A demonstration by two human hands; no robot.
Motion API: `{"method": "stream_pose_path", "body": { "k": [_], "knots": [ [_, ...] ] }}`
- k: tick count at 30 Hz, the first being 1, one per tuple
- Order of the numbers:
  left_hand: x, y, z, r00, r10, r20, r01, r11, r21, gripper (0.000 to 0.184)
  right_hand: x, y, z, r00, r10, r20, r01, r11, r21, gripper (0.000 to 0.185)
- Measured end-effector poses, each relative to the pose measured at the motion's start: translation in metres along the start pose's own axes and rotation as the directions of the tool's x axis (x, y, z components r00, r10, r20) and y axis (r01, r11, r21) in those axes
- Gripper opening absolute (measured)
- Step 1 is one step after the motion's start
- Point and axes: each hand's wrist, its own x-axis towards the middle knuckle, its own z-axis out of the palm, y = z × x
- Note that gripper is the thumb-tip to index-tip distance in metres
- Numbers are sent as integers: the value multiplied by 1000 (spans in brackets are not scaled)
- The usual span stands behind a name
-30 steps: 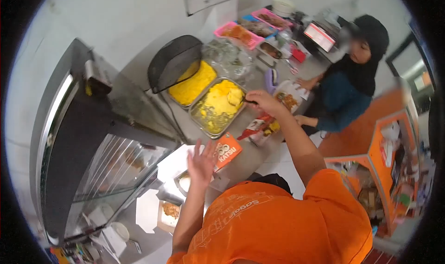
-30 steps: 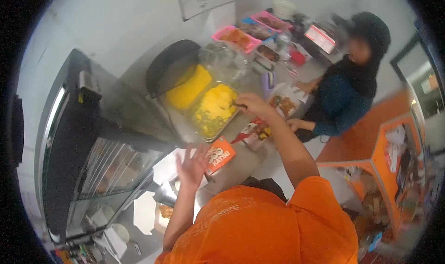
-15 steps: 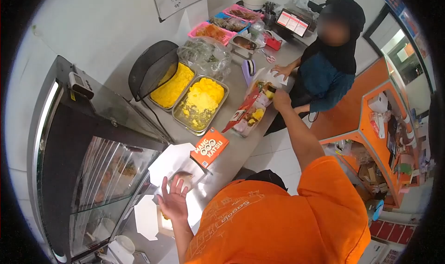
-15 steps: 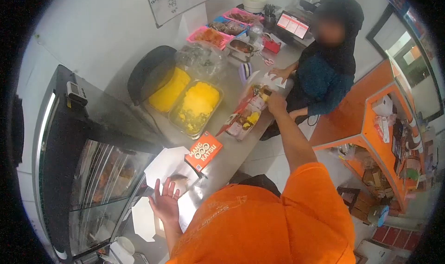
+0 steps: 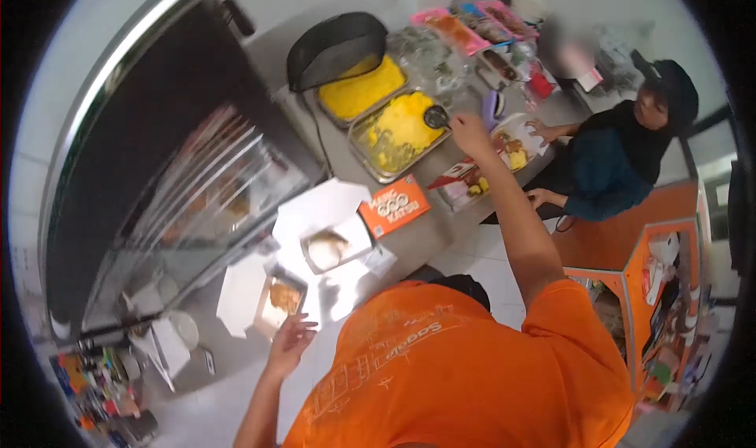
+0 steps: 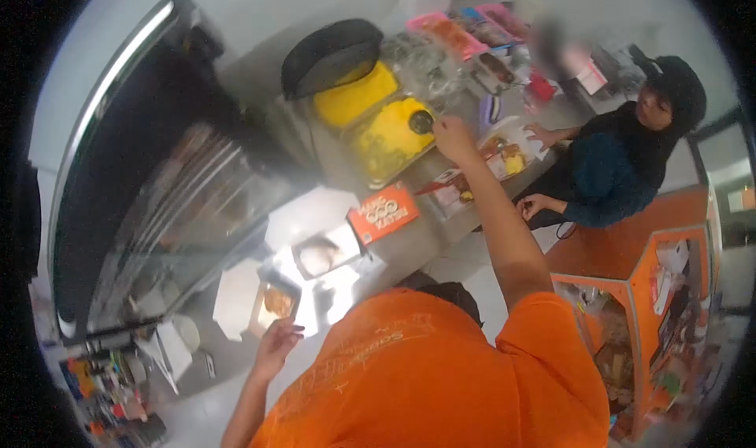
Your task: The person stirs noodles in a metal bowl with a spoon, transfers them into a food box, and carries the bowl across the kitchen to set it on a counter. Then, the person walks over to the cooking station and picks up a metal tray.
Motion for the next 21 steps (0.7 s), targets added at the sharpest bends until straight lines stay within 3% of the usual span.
{"method": "stream_pose_path", "body": {
  "k": [2, 3, 5, 6, 7, 8, 9, 11, 12, 14, 16, 17, 19, 20, 21],
  "knots": [
    [-3, -13, -11, 998, 39, 57, -53, 957, 284, 37, 8, -38, 31, 972, 177, 157, -168, 983, -69, 32],
    [-5, -9, -5, 999, 45, -12, -39, 957, 288, 31, 8, -43, 52, 970, 171, 174, -161, 985, -68, 32],
    [-2, -32, -1, 993, 94, -73, -78, 977, 200, 30, 16, -44, 96, 990, -117, -78, 115, 993, -31, 36],
    [4, -45, 1, 982, 145, -124, -130, 985, 116, 30, 21, -55, 108, 995, -84, 58, 75, 988, 135, 42],
    [6, -56, 9, 971, 177, -161, -174, 984, 29, 29, 24, -83, 109, 971, 101, 218, -181, 902, 392, 43],
    [5, -60, 17, 966, 153, -209, -161, 987, -21, 28, 28, -109, 109, 880, 220, 421, -444, 696, 565, 44],
    [5, -67, 24, 960, 122, -254, -141, 988, -61, 28, 37, -119, 121, 884, 204, 420, -432, 698, 571, 44],
    [2, -96, 31, 935, 68, -348, -115, 986, -118, 29, 59, -126, 155, 882, 273, 385, -452, 255, 855, 48],
    [-1, -112, 34, 916, 48, -398, -110, 985, -134, 29, 75, -128, 164, 882, 258, 395, -456, 253, 853, 48],
    [-14, -129, 44, 884, -7, -467, -70, 987, -147, 29, 118, -129, 181, 784, 474, 401, -437, -39, 899, 48],
    [-30, -152, 51, 811, -104, -576, 3, 985, -174, 30, 164, -110, 214, 663, 590, 460, -388, -254, 886, 49],
    [-40, -159, 57, 794, -135, -593, 22, 981, -194, 30, 179, -100, 220, 660, 580, 477, -402, -264, 877, 49],
    [-63, -180, 67, 758, -210, -618, 44, 961, -272, 31, 201, -84, 234, 697, 232, 678, -413, -643, 645, 46],
    [-74, -190, 69, 747, -222, -627, 55, 960, -275, 31, 209, -82, 245, 685, 228, 692, -423, -649, 632, 46],
    [-84, -200, 73, 727, -264, -634, 90, 952, -294, 30, 217, -81, 253, 771, 199, 605, -354, -655, 667, 39]
  ]
}}
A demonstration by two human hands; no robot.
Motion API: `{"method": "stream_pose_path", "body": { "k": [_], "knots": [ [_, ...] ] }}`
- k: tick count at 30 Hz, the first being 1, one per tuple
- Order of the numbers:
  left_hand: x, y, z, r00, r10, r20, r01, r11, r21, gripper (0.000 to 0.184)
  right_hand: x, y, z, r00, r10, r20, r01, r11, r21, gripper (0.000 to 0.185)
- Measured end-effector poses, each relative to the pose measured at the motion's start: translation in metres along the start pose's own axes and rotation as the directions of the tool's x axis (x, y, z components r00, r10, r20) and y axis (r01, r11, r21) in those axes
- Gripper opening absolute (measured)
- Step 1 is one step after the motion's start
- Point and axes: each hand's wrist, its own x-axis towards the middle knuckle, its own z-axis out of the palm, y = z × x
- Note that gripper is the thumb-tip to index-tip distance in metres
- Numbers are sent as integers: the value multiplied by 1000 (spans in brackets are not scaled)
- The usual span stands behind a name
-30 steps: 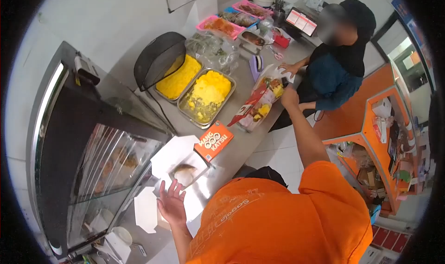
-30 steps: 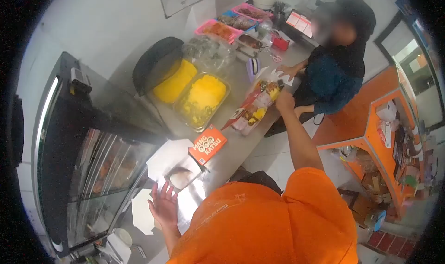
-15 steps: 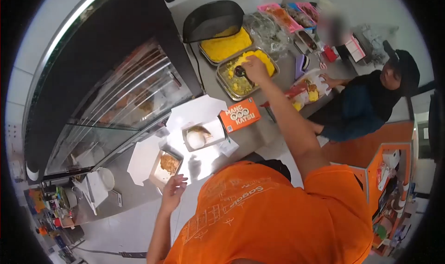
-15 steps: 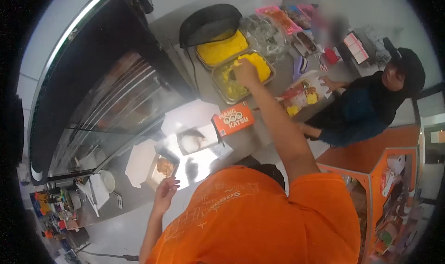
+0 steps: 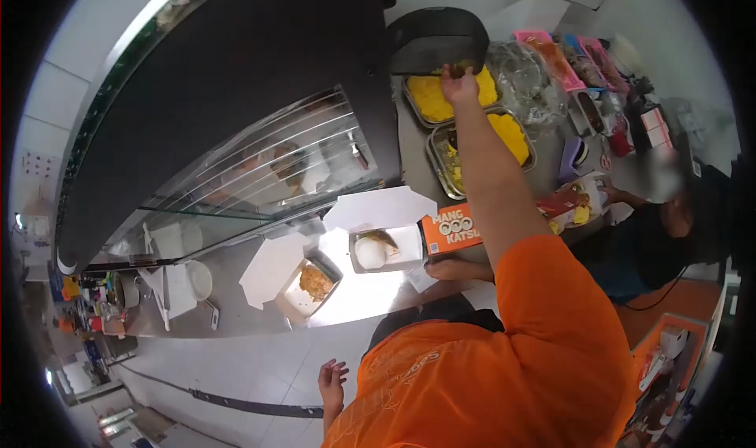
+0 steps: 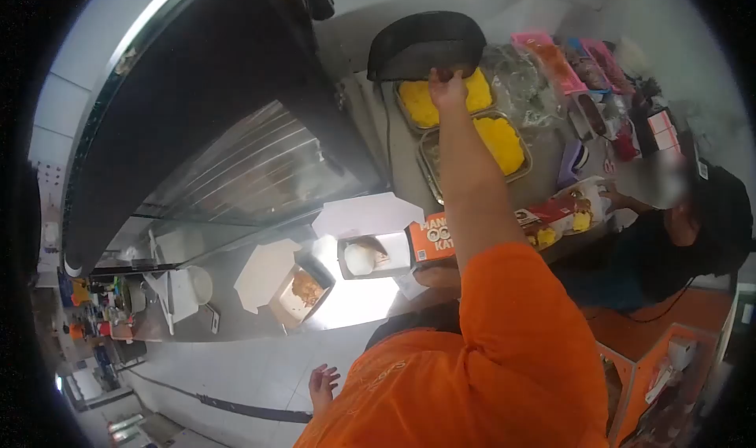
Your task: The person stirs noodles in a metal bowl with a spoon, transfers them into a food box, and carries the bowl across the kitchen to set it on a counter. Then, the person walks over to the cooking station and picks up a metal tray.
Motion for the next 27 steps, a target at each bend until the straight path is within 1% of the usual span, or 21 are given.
{"method": "stream_pose_path", "body": {
  "k": [1, 2, 4, 5, 7, 9, 10, 11, 13, 14, 16, 17, 18, 19, 20, 21, 23, 24, 25, 26, 27],
  "knots": [
    [-7, -14, -6, 999, -40, -21, 40, 999, 6, 30, 3, 3, 3, 992, -76, 103, 73, 997, 31, 35],
    [-12, -26, -13, 999, -41, -35, 41, 999, 0, 29, 5, 4, 9, 993, -67, 95, 65, 998, 29, 35],
    [-18, -63, -30, 999, -37, -33, 37, 999, 17, 29, -7, -1, 40, 988, -126, -85, 112, 981, -157, 29],
    [-16, -83, -38, 1000, -19, -21, 20, 999, 31, 29, -16, -5, 49, 989, -128, -75, 115, 981, -156, 29],
    [-11, -117, -52, 1000, -20, -19, 20, 1000, 8, 27, -45, -25, 60, 980, -180, 84, 196, 943, -268, 28],
    [-1, -129, -59, 988, -151, 42, 156, 975, -161, 23, -81, -59, 59, 984, -158, 84, 177, 937, -301, 24],
    [-4, -120, -55, 983, -181, 20, 181, 959, -220, 22, -93, -79, 54, 989, -140, 42, 146, 940, -307, 24],
    [2, -121, -54, 985, -169, 30, 171, 959, -225, 22, -103, -99, 46, 992, -124, 0, 117, 942, -313, 25],
    [15, -131, -54, 997, -68, 30, 73, 974, -215, 22, -132, -135, 17, 985, -128, -112, 70, 904, -422, 27],
    [20, -132, -52, 997, -61, 46, 69, 974, -217, 22, -152, -145, 7, 970, -164, -178, 60, 876, -478, 27],
    [33, -132, -46, 984, 166, 58, -151, 967, -206, 22, -186, -170, -18, 939, -208, -273, -5, 788, -616, 28],
    [41, -128, -48, 982, 174, 72, -156, 966, -208, 22, -194, -182, -36, 927, -215, -308, -62, 720, -691, 29],
    [54, -123, -54, 989, 58, 135, -36, 987, -155, 21, -200, -188, -49, 924, -229, -305, -48, 723, -689, 29],
    [66, -120, -58, 980, -64, 190, 82, 992, -92, 21, -203, -195, -64, 890, -258, -376, -77, 727, -682, 29],
    [73, -119, -58, 977, -62, 206, 81, 993, -85, 21, -207, -201, -79, 847, -287, -448, -107, 733, -672, 29],
    [78, -118, -58, 984, -37, 176, 60, 990, -127, 21, -193, -212, -110, 841, -301, -451, -97, 735, -671, 29],
    [93, -117, -57, 988, -11, 154, 37, 985, -166, 21, -160, -234, -164, 773, -283, -568, -193, 748, -635, 25],
    [104, -121, -59, 981, 95, 170, -64, 982, -178, 22, -171, -228, -159, 770, -289, -569, -190, 748, -636, 25],
    [108, -124, -65, 964, 197, 179, -161, 968, -194, 23, -185, -209, -145, 718, -224, -659, -315, 740, -594, 27],
    [111, -119, -69, 969, 188, 158, -174, 980, -96, 22, -197, -192, -132, 652, -160, -741, -439, 717, -541, 31],
    [112, -108, -69, 976, 176, 130, -177, 984, 0, 22, -206, -181, -126, 649, -157, -744, -455, 704, -545, 31]
  ]
}}
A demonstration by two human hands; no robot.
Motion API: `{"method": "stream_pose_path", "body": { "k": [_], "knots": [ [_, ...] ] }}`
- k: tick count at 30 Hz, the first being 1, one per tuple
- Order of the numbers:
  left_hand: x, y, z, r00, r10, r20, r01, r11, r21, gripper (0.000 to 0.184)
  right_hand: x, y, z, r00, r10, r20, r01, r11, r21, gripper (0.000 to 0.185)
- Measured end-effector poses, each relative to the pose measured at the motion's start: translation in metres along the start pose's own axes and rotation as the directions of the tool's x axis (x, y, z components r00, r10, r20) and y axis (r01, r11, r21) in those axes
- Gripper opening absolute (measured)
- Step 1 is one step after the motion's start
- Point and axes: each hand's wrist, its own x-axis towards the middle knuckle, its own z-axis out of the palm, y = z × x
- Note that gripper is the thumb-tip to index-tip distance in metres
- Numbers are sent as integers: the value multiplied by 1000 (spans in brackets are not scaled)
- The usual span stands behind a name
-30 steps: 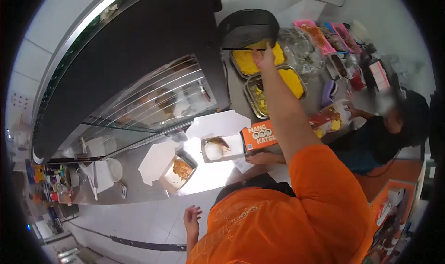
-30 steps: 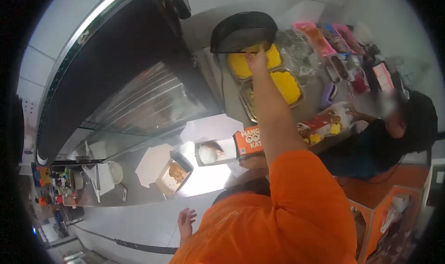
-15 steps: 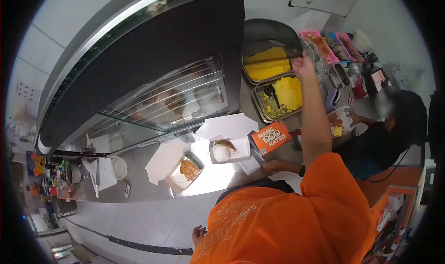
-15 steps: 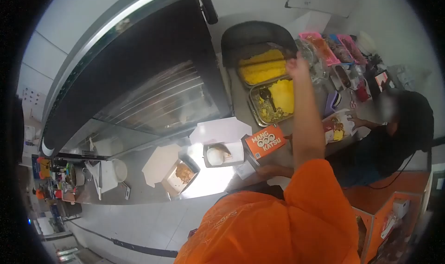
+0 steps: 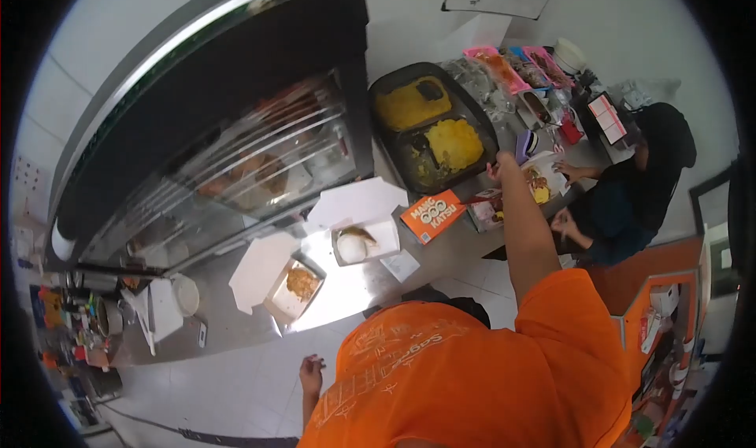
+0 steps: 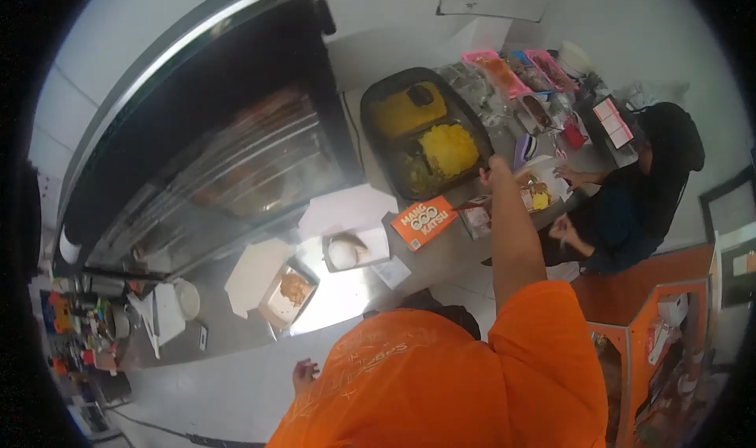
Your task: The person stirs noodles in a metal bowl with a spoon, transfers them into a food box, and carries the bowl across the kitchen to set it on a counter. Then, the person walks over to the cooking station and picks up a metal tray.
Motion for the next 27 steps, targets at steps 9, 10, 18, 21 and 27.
{"method": "stream_pose_path", "body": {
  "k": [9, 10, 18, 21, 27],
  "knots": [
    [-16, 55, 24, 999, 4, -36, -2, 999, 46, 19, -80, 119, 30, 105, -973, 207, 926, 19, -377, 32],
    [-13, 47, 28, 996, 54, -65, -54, 999, -1, 17, -94, 152, 25, 38, -925, 377, 897, -135, -420, 31],
    [14, 86, 51, 993, 70, -90, -59, 991, 120, 21, -172, 388, -12, 389, -270, 881, 907, -57, -418, 30],
    [25, 86, 51, 998, 63, -14, -63, 998, -1, 18, -188, 404, -19, 392, -37, 919, 917, -66, -394, 30],
    [4, 28, 22, 969, 240, -60, -230, 963, 138, 22, -175, 433, -1, 117, 73, 990, 927, -365, -83, 31]
  ]
}}
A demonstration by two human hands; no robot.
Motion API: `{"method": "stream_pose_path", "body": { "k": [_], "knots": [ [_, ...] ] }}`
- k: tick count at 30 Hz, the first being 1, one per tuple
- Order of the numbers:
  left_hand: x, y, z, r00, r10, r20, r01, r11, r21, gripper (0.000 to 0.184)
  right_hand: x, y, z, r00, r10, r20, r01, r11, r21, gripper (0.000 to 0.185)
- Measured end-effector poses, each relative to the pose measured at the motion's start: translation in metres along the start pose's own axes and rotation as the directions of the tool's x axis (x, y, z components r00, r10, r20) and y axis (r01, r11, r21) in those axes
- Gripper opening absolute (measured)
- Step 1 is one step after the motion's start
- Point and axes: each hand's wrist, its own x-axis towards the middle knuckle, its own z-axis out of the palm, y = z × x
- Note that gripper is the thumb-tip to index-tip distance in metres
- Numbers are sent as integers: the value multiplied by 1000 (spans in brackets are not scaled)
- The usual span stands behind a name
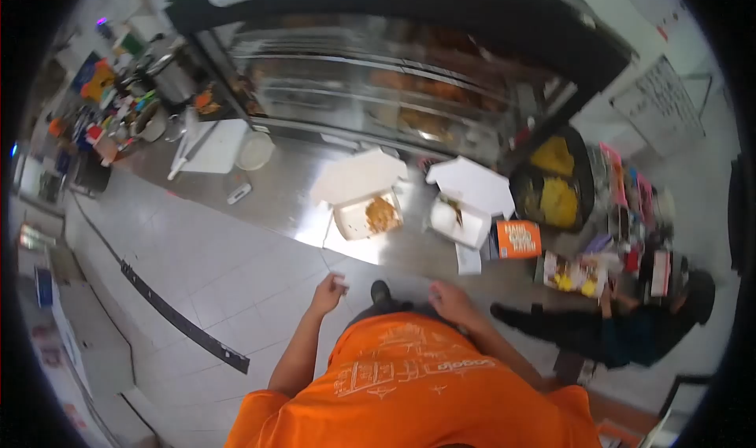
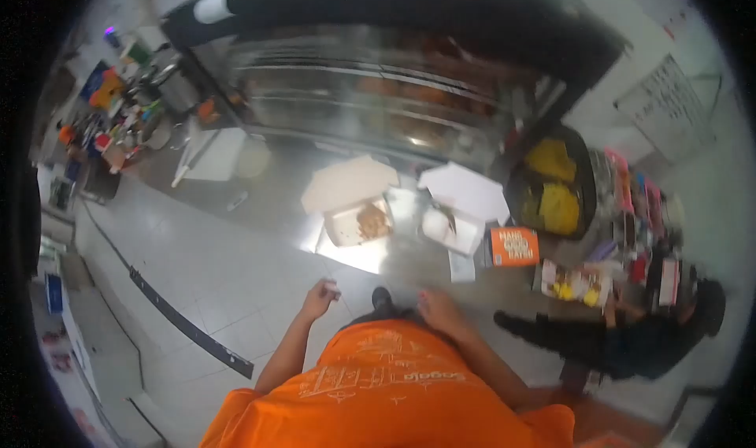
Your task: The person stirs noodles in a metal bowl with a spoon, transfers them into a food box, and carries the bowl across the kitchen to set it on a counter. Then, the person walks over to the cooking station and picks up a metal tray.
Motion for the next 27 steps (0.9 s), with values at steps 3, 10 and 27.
{"method": "stream_pose_path", "body": {
  "k": [3, 10, 27],
  "knots": [
    [-60, -59, -20, 964, -159, -212, 194, 969, 153, 32, 42, -27, 10, 980, -197, 8, 194, 956, -219, 33],
    [-305, -184, -22, 565, -795, -220, 761, 605, -233, 19, 153, -114, 56, 842, -415, 345, 498, 844, -201, 43],
    [-386, -332, -82, 678, -625, -387, 404, 757, -514, 36, 251, -220, 196, 924, -238, 300, 322, 905, -276, 50]
  ]
}}
